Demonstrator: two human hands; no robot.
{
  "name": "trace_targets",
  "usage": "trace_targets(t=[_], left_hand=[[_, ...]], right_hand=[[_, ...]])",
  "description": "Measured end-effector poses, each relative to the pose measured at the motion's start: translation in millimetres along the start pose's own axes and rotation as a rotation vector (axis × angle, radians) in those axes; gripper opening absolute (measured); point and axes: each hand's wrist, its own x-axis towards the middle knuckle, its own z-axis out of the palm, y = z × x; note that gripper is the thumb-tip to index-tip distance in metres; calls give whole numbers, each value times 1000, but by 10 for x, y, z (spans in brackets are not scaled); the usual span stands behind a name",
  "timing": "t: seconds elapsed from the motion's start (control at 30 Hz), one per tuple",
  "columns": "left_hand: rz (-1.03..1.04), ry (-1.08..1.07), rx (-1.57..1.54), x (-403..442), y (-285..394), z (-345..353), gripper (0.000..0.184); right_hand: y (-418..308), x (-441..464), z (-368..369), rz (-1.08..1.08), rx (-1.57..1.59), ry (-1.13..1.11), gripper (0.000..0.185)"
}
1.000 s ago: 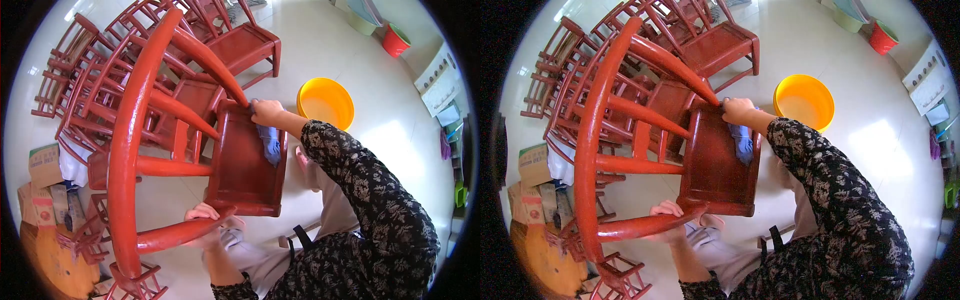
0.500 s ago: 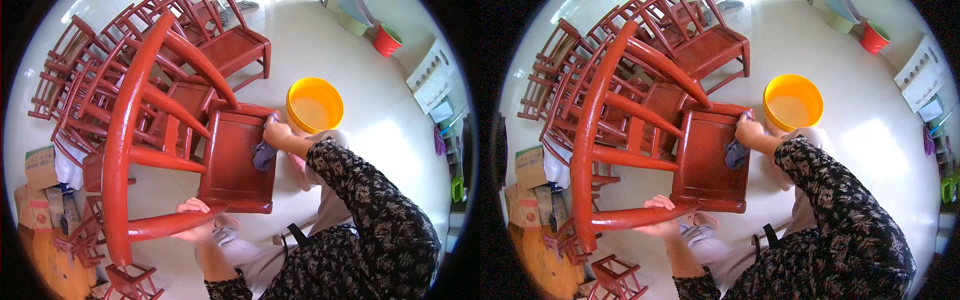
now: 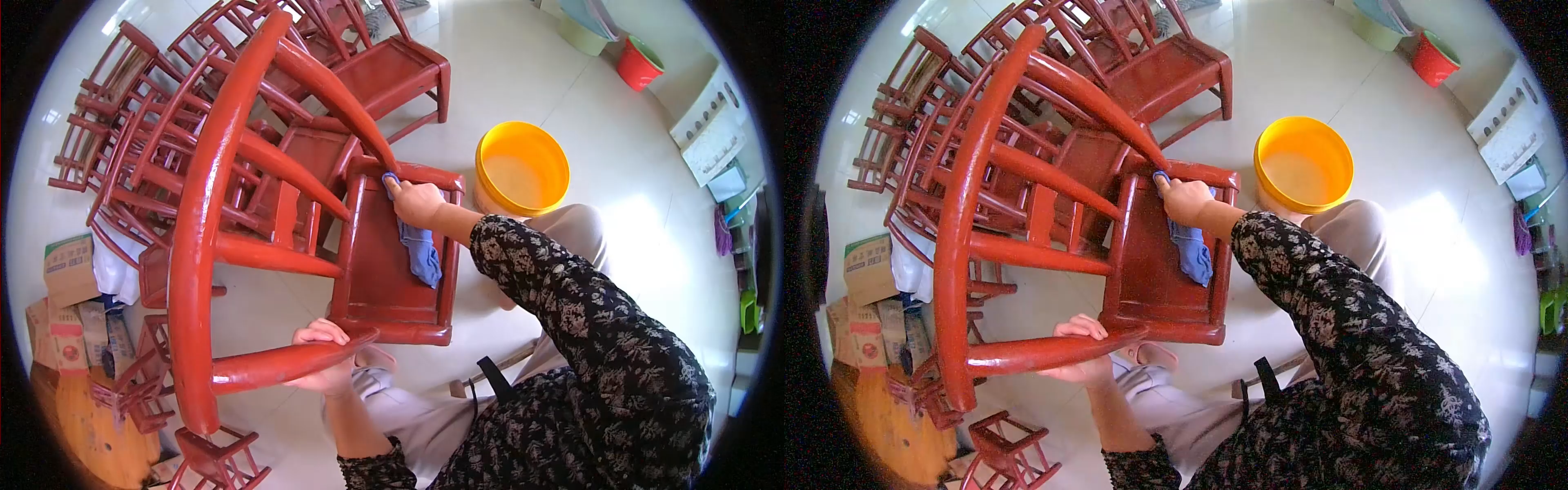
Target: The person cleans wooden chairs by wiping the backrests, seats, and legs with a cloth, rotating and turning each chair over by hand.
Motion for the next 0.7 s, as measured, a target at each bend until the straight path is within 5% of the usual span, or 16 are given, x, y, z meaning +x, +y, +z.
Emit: trace_targets(t=[0.3, 0.4, 0.63, 0.7], left_hand=[[34, -34, 16, 5, -39, 7, 86], [34, -2, 12, -4, -42, 25, 85], [21, -41, 21, 5, -11, -26, 84], [13, -91, 6, -12, -26, -75, 84]], right_hand=[[366, -348, 132, 63, -158, -59, 47], [182, -130, 114, 255, 169, 5, 30], [-153, 40, 233, 267, 226, 348, 47], [-112, 82, 231, 292, 255, 295, 52]])
